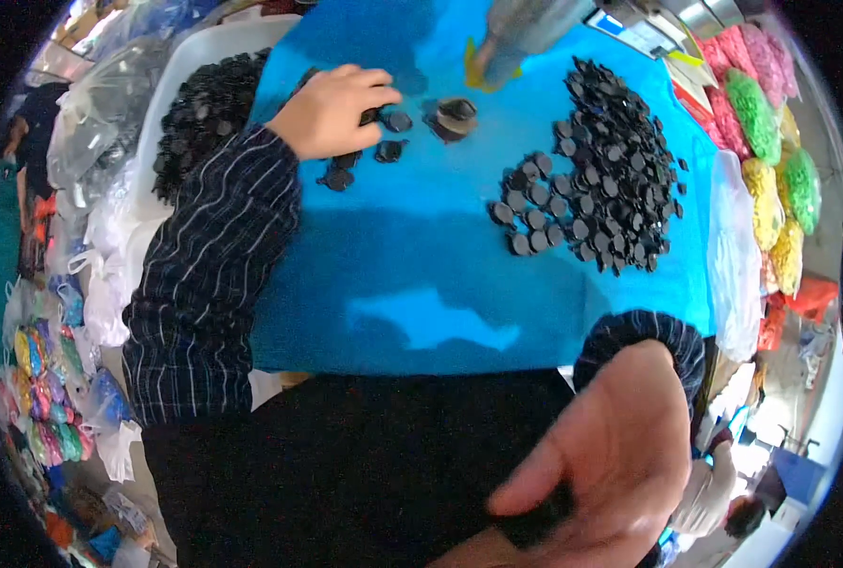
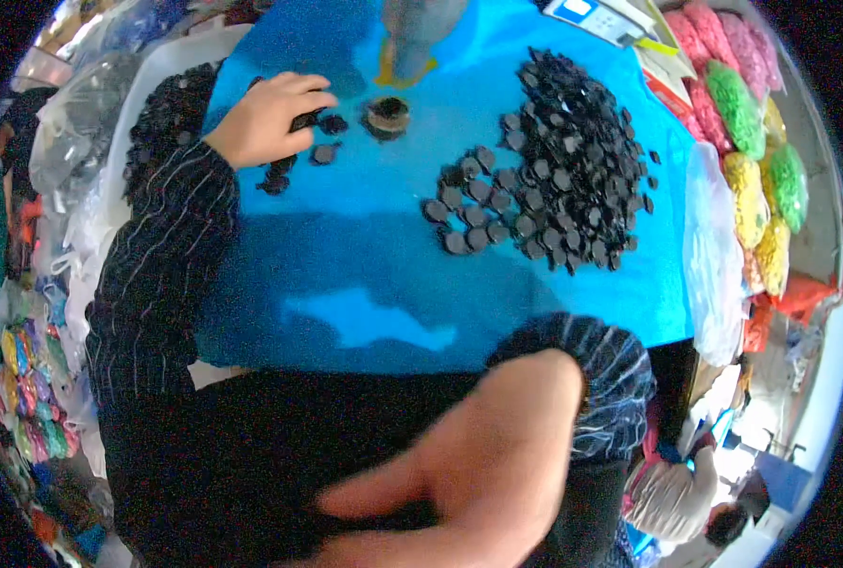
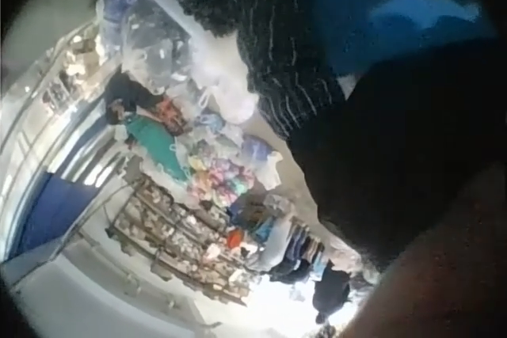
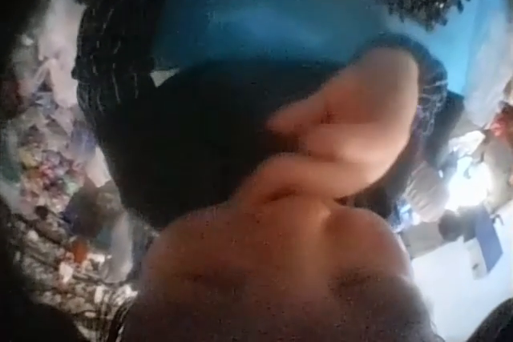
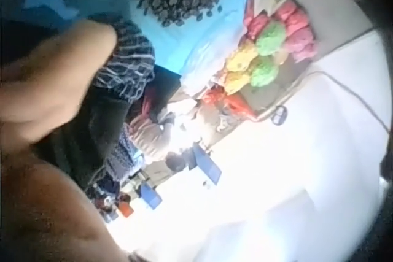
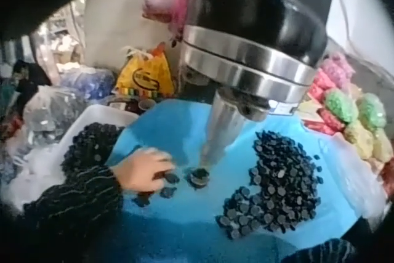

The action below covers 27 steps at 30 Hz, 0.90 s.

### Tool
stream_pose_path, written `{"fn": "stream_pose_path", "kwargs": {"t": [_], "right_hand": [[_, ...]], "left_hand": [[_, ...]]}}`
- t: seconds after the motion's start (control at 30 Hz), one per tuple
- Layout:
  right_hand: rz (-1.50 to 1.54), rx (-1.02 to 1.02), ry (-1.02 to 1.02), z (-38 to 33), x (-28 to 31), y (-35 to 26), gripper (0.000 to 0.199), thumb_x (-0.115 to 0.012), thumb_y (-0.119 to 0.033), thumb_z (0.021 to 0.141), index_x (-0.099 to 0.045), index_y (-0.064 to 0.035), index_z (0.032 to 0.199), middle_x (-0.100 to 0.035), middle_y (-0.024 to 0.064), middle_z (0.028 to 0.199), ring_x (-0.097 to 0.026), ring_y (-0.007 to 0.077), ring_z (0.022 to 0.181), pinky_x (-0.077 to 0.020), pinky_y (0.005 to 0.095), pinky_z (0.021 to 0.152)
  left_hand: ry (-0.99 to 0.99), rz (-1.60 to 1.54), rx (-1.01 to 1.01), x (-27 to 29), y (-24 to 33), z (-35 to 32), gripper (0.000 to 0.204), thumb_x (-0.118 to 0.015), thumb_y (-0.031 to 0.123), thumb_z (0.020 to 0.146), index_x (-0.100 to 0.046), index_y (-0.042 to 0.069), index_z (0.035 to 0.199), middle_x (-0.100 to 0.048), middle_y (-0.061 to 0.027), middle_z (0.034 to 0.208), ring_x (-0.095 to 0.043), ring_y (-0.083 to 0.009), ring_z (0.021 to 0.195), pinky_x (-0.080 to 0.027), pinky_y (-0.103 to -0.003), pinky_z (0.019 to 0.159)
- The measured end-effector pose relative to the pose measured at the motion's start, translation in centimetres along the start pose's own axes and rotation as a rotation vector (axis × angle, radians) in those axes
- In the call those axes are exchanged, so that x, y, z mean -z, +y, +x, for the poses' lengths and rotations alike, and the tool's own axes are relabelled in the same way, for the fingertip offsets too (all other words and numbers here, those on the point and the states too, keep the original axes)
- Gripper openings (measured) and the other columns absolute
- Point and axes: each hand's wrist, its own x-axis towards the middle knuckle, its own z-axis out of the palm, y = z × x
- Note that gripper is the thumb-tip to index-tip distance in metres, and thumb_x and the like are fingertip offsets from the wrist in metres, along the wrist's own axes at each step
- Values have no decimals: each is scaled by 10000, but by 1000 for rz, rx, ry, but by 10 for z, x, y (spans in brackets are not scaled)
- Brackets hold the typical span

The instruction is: Assembling small mechanical components at a workstation and placing them into a plastic bag.

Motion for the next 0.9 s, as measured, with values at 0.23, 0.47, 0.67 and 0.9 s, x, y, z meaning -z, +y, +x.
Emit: {"fn": "stream_pose_path", "kwargs": {"t": [0.23,0.47,0.67,0.9], "right_hand": [[142,-1039,-704,-85,8,-22,463,-687,-347,798,-504,5,1036,-521,211,1223,-461,400,1152,-393,479,921],[-106,-1187,-888,-163,-43,-41,483,-654,-352,828,-510,6,1120,-475,225,1265,-448,396,1169,-348,507,962],[108,-1816,-116,-199,-55,-8,316,-574,-204,900,-532,-4,1141,-592,160,1087,-560,243,1028,-436,369,866],[243,-2065,23,-241,-25,21,300,-608,-74,810,-568,33,1088,-636,123,939,-604,193,862,-483,305,754]], "left_hand": [[261,503,320,42,-14,-55,417,-626,288,795,-590,84,1157,-519,-105,1276,-473,-311,1175,-368,-520,955],[157,102,52,-5,68,-30,392,-615,279,825,-573,103,1172,-537,-93,1247,-430,-291,1213,-346,-565,943],[104,468,252,13,19,-37,303,-552,267,862,-595,104,1113,-549,-64,1201,-469,-268,1143,-341,-582,915],[167,169,292,25,60,-13,232,-614,246,817,-632,86,984,-595,-86,1014,-549,-283,999,-405,-518,836]]}}
